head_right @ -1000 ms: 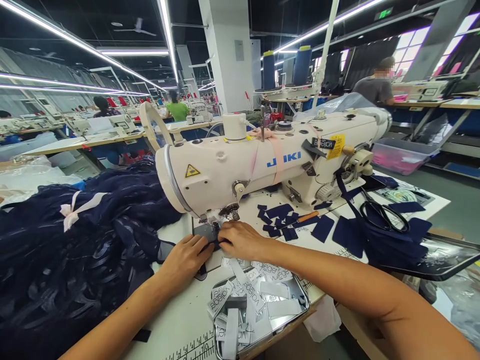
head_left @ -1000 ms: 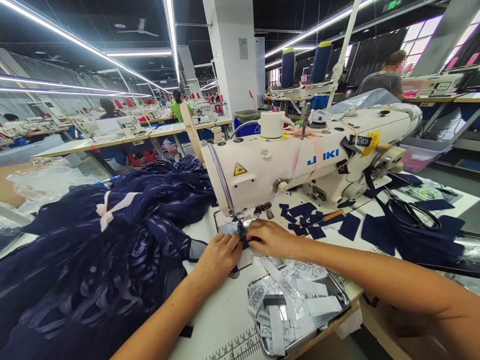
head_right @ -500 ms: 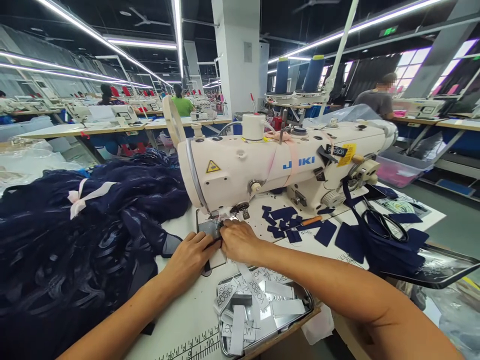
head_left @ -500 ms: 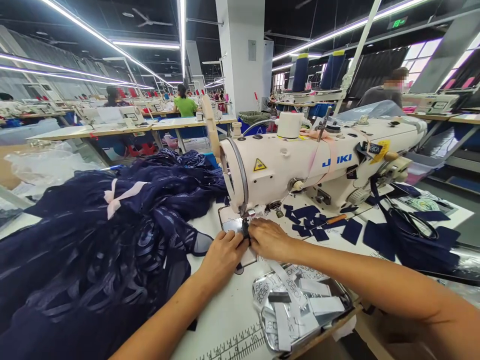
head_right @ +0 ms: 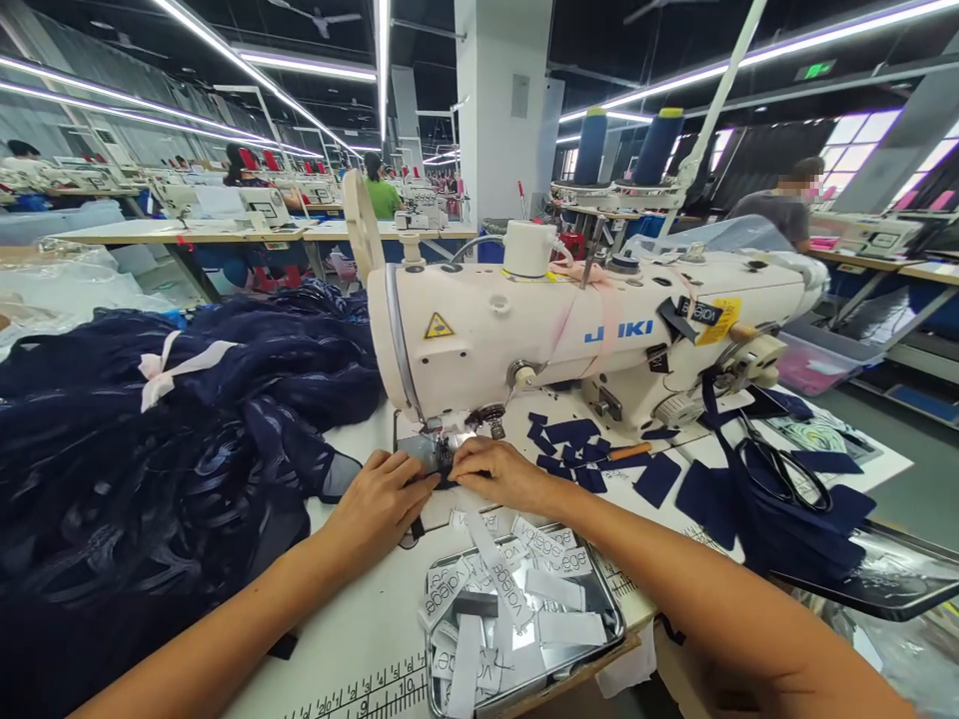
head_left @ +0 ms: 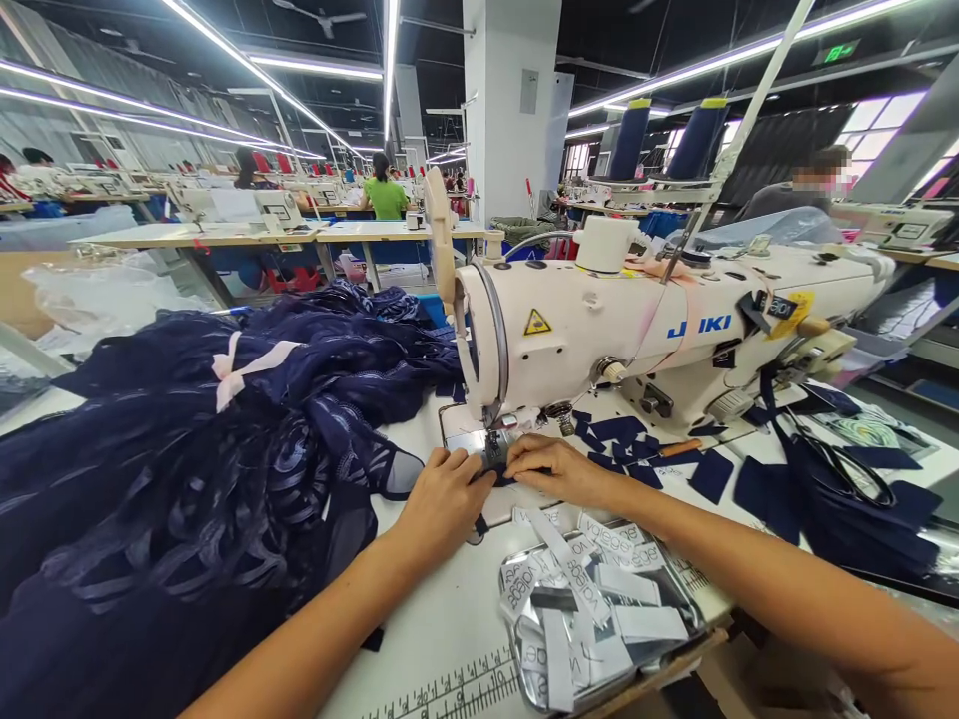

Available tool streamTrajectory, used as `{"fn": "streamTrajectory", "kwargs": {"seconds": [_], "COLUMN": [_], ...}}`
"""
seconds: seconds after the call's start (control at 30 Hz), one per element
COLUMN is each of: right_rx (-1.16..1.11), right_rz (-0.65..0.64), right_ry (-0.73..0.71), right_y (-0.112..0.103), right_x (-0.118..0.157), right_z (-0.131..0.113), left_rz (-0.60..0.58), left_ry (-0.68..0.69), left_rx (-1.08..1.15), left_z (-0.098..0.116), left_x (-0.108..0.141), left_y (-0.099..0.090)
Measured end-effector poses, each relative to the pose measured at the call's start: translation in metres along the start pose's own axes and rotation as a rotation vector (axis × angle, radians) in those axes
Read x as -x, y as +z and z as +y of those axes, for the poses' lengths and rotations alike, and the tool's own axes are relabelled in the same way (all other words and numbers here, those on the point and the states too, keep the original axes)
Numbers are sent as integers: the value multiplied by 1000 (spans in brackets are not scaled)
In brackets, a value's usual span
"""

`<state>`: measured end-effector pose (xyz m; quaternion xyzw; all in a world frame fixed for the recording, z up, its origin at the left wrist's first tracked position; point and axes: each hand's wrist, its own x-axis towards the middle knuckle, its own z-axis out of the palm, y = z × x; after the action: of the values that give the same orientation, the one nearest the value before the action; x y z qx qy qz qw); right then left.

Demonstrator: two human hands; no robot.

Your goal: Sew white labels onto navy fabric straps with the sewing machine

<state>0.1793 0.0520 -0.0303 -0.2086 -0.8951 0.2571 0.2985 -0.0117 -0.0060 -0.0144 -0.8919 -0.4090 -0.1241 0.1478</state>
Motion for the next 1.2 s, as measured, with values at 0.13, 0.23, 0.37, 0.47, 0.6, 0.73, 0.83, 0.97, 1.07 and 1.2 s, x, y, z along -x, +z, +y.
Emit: {"fn": "streamTrajectory", "kwargs": {"seconds": [0.13,0.23,0.37,0.47,0.6,0.73,0.83,0.97,1.07,1.2], "right_rx": [93,114,122,122,143,280,480,675,698,602], "right_rz": [-9,-19,-36,-43,-60,-103,-148,-208,-206,-155], "right_ry": [-54,-59,-54,-59,-86,-148,-231,-262,-276,-291], "right_y": [-1,-2,-5,-6,-8,-9,-9,-7,-6,-4], "right_x": [5,6,6,6,6,7,7,8,8,9], "right_z": [-1,-2,-3,-4,-4,-5,-9,-15,-17,-15], "left_rz": [138,195,226,221,204,200,248,158,27,-97], "left_ry": [-11,-8,-1,1,-2,4,26,201,16,-243], "left_rx": [53,32,1,-6,-17,-40,-65,-5,-93,-212], "left_z": [2,3,5,5,5,5,10,22,21,8], "left_x": [-2,-3,-4,-5,-6,-7,-3,12,24,27], "left_y": [7,12,13,12,12,11,6,-5,-12,-19]}}
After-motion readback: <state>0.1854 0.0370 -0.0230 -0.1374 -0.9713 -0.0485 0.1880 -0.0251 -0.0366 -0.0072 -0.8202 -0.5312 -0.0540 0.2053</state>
